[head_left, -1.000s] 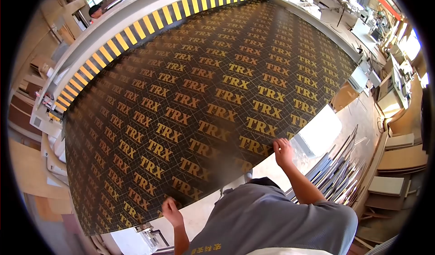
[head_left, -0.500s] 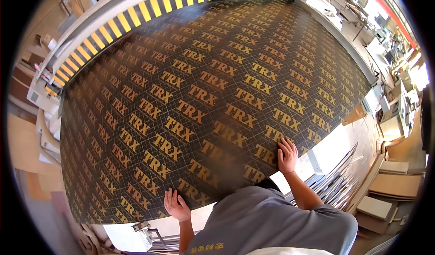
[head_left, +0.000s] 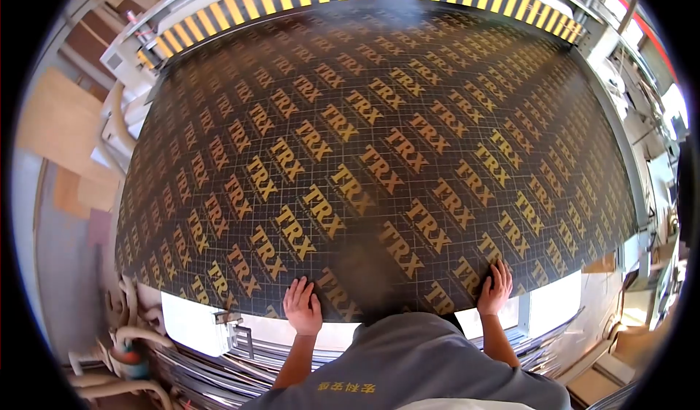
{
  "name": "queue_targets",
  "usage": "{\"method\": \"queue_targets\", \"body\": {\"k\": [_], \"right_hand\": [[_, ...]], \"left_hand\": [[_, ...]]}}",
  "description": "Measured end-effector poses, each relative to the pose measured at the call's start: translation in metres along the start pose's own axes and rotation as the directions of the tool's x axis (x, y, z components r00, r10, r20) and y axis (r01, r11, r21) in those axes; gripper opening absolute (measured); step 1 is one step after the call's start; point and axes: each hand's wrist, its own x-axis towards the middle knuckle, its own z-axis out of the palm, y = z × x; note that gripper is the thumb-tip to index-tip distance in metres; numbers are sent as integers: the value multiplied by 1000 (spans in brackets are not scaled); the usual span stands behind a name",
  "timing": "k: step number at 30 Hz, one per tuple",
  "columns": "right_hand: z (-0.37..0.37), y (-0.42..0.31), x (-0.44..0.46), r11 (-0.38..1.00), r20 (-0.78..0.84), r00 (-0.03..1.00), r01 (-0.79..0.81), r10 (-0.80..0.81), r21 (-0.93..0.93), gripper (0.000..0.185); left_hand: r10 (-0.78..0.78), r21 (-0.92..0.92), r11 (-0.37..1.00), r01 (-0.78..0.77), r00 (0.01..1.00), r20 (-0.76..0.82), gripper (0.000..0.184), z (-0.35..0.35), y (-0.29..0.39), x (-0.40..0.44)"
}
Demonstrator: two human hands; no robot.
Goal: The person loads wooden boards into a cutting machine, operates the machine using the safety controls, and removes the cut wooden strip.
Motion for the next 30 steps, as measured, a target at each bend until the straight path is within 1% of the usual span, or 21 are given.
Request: {"method": "queue_targets", "body": {"k": [8, 9, 10, 12, 13, 14, 15, 16, 17, 18, 19, 20, 21, 22, 24, 25, 26, 27, 28, 29, 30], "right_hand": [[-2, 10, -6, 1000, 55, 998, -2, 0, 30, 46], [-2, 18, -8, 996, 27, 1000, 1, -4, 92, 49], [0, 30, -11, 988, -40, 999, -27, 34, 153, 55], [0, 50, -24, 967, -226, 944, -212, 240, 142, 66], [5, 69, -34, 882, -234, 853, -426, 466, 201, 72], [11, 87, -41, 745, -228, 711, -614, 665, 261, 80], [8, 91, -43, 560, -126, 558, -737, 820, 377, 87], [3, 97, -42, 433, -61, 446, -812, 893, 392, 86], [4, 104, -43, 196, 151, 372, -743, 916, 640, 74], [6, 111, -44, -94, 370, 340, -614, 865, 784, 64], [10, 117, -45, -261, 529, 394, -558, 752, 787, 61], [14, 118, -45, -427, 654, 455, -508, 604, 748, 58], [20, 120, -43, -581, 736, 523, -464, 429, 668, 55], [31, 122, -43, -574, 730, 543, -466, 415, 673, 54], [51, 126, -47, -559, 720, 575, -474, 389, 680, 53], [54, 122, -47, -567, 717, 533, -451, 449, 690, 53], [53, 122, -45, -560, 715, 534, -455, 451, 693, 53], [52, 121, -45, -553, 714, 532, -459, 455, 695, 53], [52, 119, -46, -549, 713, 531, -462, 458, 697, 53], [54, 124, -47, -557, 715, 554, -462, 426, 690, 53], [53, 125, -51, -545, 707, 563, -463, 428, 699, 53]], "left_hand": [[4, 3, 1000, -4, 1000, -2, 31, -4, 0, -2], [1, 2, 1000, -1, 1000, 7, 31, -4, -1, -3], [2, 2, 1000, -2, 1000, 14, 32, -5, -4, -4], [10, -19, 1000, -10, 1000, 21, 34, -7, -7, -6], [17, -25, 1000, -17, 1000, 23, 34, -8, -8, -7], [26, -33, 999, -25, 999, 26, 34, -9, -8, -7], [31, -54, 998, -29, 999, 26, 34, -10, -8, -8], [21, -92, 996, -17, 999, 40, 33, -13, -9, -11], [13, -130, 992, -6, 998, 54, 32, -15, -9, -14], [5, -169, 986, 7, 998, 69, 31, -19, -7, -17], [20, -274, 961, -19, 1000, 1, 20, -25, -5, -23], [-134, -383, 903, 194, 975, 178, 20, -27, -5, -38], [-250, -446, 799, 403, 897, 364, 23, -28, -6, -62], [-323, -458, 657, 599, 772, 547, 28, -29, -7, -80], [-367, -471, 401, 785, 609, 703, 51, -24, -6, -97], [-404, -342, 269, 900, 428, 809, 62, -26, -6, -99], [-426, -434, 71, 898, 421, 801, 63, -15, -10, -103], [-447, -509, -128, 851, 408, 796, 66, 3, -17, -106], [-465, -563, -316, 763, 393, 793, 69, 16, -25, -109], [-461, -623, -391, 677, 442, 769, 76, 18, -28, -105], [-498, -708, -407, 577, 510, 702, 72, 23, -28, -102]]}}
